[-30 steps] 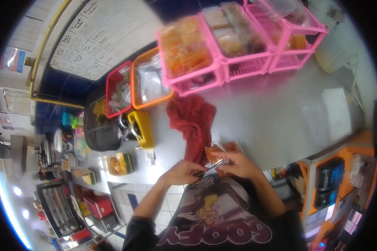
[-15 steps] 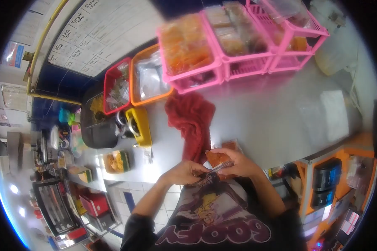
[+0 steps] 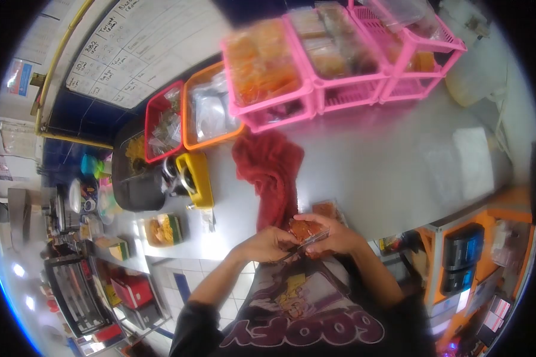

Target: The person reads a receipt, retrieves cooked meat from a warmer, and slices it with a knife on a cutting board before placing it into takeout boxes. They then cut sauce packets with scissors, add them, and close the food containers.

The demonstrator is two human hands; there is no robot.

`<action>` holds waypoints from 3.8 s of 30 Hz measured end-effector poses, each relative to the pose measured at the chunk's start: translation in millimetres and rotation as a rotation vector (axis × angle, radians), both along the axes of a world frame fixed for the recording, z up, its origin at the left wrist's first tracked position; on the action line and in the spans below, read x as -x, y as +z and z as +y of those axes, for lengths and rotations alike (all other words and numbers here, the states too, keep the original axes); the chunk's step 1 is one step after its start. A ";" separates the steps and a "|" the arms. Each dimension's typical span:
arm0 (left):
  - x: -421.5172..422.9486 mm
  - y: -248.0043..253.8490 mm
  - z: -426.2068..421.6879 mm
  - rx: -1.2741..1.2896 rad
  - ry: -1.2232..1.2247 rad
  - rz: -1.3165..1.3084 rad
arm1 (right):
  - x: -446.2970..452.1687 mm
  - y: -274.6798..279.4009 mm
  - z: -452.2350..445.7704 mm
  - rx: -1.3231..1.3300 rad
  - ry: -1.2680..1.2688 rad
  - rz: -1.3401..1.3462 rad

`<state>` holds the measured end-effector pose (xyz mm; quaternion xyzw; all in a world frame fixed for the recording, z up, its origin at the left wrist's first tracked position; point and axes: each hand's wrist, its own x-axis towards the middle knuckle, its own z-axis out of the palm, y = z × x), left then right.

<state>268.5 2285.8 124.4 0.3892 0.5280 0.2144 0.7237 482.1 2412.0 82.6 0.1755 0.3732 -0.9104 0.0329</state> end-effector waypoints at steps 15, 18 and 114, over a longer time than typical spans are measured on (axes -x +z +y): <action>-3.1 3.8 9.8 -0.188 0.156 -0.029 | 10.2 -23.4 -17.8 0.009 0.092 0.045; 22.4 -4.3 -7.0 -0.041 0.325 0.059 | 6.3 -28.9 -3.9 -0.040 -0.312 -0.021; 195.3 -7.5 -340.4 0.072 1.001 0.633 | 298.2 17.2 -284.3 -0.249 0.349 -0.282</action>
